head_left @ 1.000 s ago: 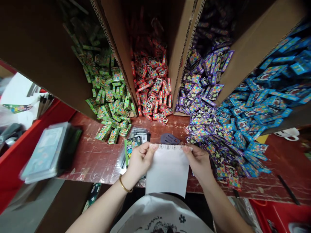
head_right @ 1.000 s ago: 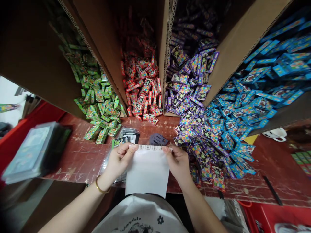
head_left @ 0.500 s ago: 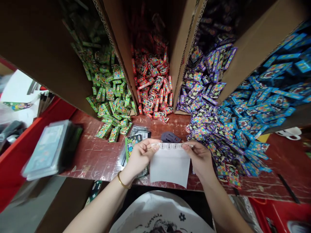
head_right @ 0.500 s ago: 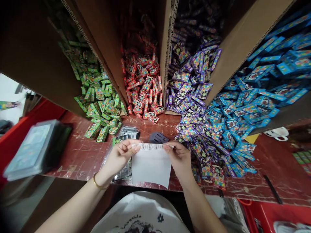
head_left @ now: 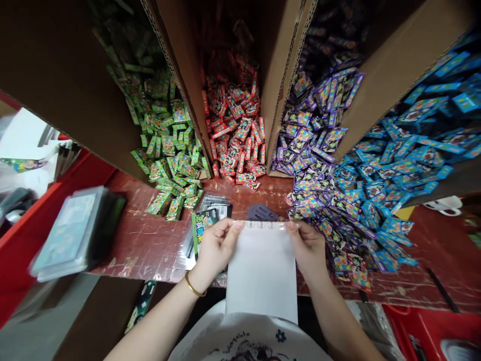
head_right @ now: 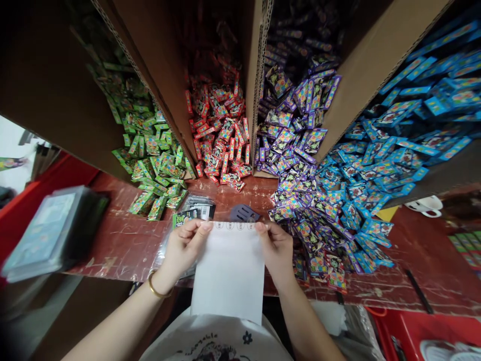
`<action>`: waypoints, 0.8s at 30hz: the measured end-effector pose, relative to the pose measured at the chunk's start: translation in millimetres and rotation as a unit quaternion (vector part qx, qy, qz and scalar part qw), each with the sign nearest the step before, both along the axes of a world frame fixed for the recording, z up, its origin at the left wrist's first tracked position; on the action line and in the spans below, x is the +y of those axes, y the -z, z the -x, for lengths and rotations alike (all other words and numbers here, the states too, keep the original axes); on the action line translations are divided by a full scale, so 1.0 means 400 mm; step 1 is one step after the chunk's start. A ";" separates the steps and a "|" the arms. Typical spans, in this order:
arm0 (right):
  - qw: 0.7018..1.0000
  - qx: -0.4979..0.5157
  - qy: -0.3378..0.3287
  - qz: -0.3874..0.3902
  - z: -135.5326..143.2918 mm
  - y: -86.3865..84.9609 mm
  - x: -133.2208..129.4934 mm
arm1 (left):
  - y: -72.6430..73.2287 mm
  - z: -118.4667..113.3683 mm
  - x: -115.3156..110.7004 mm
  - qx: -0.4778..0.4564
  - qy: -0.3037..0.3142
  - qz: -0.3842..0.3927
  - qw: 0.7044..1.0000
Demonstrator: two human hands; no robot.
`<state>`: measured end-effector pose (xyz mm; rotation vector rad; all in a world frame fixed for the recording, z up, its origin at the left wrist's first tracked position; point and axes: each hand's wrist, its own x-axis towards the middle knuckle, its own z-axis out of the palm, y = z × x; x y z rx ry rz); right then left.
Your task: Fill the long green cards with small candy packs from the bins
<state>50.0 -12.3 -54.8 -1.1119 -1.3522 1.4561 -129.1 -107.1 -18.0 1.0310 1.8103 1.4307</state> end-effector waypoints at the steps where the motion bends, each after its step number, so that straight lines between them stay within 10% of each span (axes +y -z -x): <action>1: 1.000 -0.011 0.002 -0.015 0.002 -0.002 -0.001 | 0.000 0.002 0.002 -0.022 -0.003 -0.002 1.000; 10: 0.996 -0.013 -0.064 -0.055 0.004 0.000 0.023 | 0.011 0.011 0.033 -0.212 0.032 0.053 0.975; 17: 0.954 -0.219 -0.128 -0.159 -0.002 0.055 0.125 | 0.104 0.072 0.057 0.167 0.217 0.169 0.947; 24: 0.878 -0.384 -0.203 -0.202 0.159 0.094 0.193 | 0.137 0.071 0.078 0.295 0.255 0.200 0.899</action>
